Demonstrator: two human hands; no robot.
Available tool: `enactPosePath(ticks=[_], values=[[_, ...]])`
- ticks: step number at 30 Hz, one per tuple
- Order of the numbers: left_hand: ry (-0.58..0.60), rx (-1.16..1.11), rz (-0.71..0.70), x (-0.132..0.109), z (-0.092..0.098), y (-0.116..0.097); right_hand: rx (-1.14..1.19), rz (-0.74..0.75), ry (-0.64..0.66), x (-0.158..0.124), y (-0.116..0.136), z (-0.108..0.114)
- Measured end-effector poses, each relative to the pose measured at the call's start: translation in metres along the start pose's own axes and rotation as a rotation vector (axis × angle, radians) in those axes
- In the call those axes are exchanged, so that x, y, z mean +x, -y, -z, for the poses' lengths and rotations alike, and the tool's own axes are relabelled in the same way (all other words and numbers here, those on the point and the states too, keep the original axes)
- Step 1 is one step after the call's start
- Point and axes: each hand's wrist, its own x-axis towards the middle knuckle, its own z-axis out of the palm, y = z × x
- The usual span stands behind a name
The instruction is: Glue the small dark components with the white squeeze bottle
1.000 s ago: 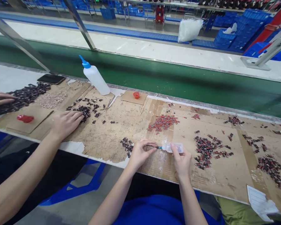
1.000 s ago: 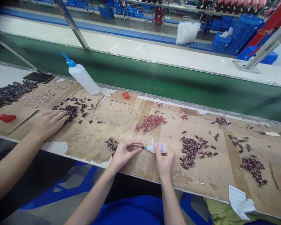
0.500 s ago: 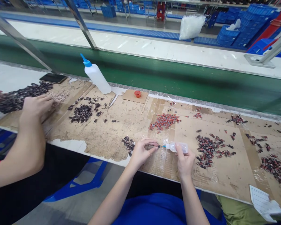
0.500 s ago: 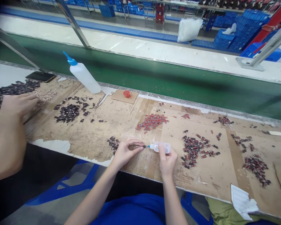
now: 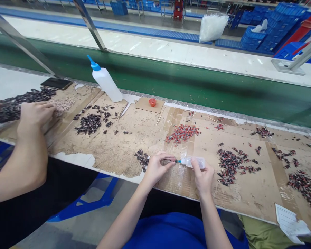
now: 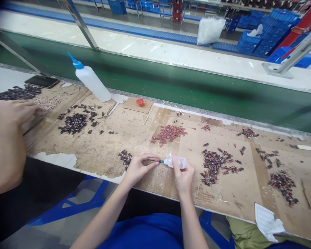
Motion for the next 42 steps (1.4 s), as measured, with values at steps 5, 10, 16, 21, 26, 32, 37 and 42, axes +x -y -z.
enactPosePath(ticks=[5,10,16,21,26,32,37,42], values=[[0.008,0.011,-0.001,0.000,0.000,-0.001,-0.009,0.008,-0.001,0.000,0.000,0.000],[0.010,0.015,0.015,0.000,0.001,-0.003,0.007,-0.028,-0.076,-0.001,0.000,0.001],[0.019,0.051,-0.036,0.000,0.000,-0.003,0.118,-0.065,-0.177,0.000,-0.009,0.007],[-0.008,0.070,-0.169,-0.005,0.009,-0.002,-0.268,0.070,-0.137,0.007,-0.004,0.021],[-0.048,0.075,-0.172,-0.012,0.032,-0.005,-0.684,0.510,-0.198,0.025,0.020,0.008],[-0.081,0.076,-0.189,-0.017,0.040,-0.008,-0.978,0.415,0.166,0.040,0.034,-0.053],[-0.092,0.035,-0.129,-0.020,0.040,-0.007,-1.035,0.321,0.231,0.044,0.036,-0.068],[-0.213,0.013,-0.041,-0.021,0.037,-0.014,-0.442,0.292,0.305,0.030,0.039,-0.054]])
